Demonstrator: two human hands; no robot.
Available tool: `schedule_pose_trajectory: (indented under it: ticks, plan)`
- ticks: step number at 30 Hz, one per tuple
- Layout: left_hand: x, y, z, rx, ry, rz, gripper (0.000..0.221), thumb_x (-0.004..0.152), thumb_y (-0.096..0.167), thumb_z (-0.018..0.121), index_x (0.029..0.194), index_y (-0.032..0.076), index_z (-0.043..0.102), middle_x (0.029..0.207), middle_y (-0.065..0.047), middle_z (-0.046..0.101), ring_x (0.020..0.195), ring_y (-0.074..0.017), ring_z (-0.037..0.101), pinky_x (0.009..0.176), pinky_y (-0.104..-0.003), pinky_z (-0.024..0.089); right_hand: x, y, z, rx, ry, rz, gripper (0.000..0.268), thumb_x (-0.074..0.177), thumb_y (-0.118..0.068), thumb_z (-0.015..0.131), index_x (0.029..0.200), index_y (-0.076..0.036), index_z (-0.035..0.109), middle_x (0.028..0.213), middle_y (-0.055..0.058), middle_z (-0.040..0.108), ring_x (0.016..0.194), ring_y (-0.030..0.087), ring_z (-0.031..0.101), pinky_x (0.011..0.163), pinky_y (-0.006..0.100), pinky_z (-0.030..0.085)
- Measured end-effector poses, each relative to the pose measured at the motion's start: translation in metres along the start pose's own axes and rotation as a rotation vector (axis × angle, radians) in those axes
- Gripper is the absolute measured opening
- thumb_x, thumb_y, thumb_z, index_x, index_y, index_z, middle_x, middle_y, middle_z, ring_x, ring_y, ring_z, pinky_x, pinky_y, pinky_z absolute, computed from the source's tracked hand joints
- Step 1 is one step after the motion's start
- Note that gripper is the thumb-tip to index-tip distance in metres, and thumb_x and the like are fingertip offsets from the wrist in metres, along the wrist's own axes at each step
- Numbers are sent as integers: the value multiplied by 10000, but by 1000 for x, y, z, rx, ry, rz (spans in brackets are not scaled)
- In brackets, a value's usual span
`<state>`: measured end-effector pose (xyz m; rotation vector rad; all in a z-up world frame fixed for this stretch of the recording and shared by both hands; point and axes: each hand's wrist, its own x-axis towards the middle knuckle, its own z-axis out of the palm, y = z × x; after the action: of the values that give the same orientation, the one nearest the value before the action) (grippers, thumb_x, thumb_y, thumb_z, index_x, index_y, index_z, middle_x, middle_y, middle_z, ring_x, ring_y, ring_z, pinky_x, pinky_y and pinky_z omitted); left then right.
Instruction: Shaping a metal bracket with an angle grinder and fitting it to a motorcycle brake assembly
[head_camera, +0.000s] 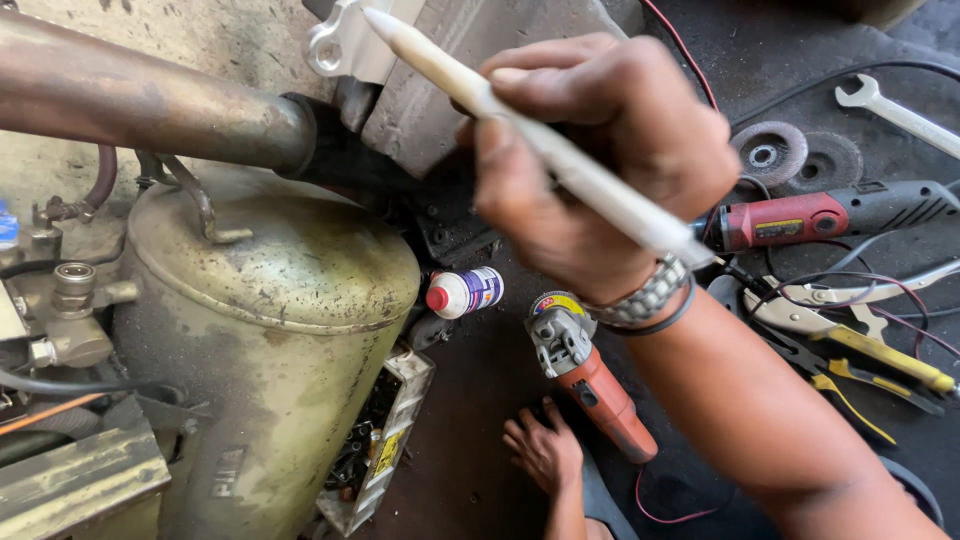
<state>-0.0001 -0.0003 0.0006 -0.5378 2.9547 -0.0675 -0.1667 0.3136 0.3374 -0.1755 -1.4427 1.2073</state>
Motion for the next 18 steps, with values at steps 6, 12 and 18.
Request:
schedule_pose_trajectory:
  ticks: [6,12,18]
  plan:
    - [-8,-4,0,-82,127,128,467,930,545,562,953,96,688,1040,-164,576,1077,-406,536,813,-623,430,-30,63,-126,252,310,444,206,1000,-140,629,868,0,556,820,203,619,595,281,607,536,385,562]
    - [-22,32,11,-840,-138,187,531,1009,485,400,989,5,626,948,-179,673,886,-333,627,850,-442,437,-17,114,-276,-537,-305,738,182,1253,-76,609,1110,-10,517,866,135,621,634,126,527,508,260,399]
    - [-24,65,-20,-1001,-332,-1,566,721,408,850,1142,60,701,1099,-137,797,1005,-240,760,893,-352,566,-86,187,-373,-1078,-429,1109,442,1046,-449,855,869,-47,804,702,103,719,631,145,677,540,397,557]
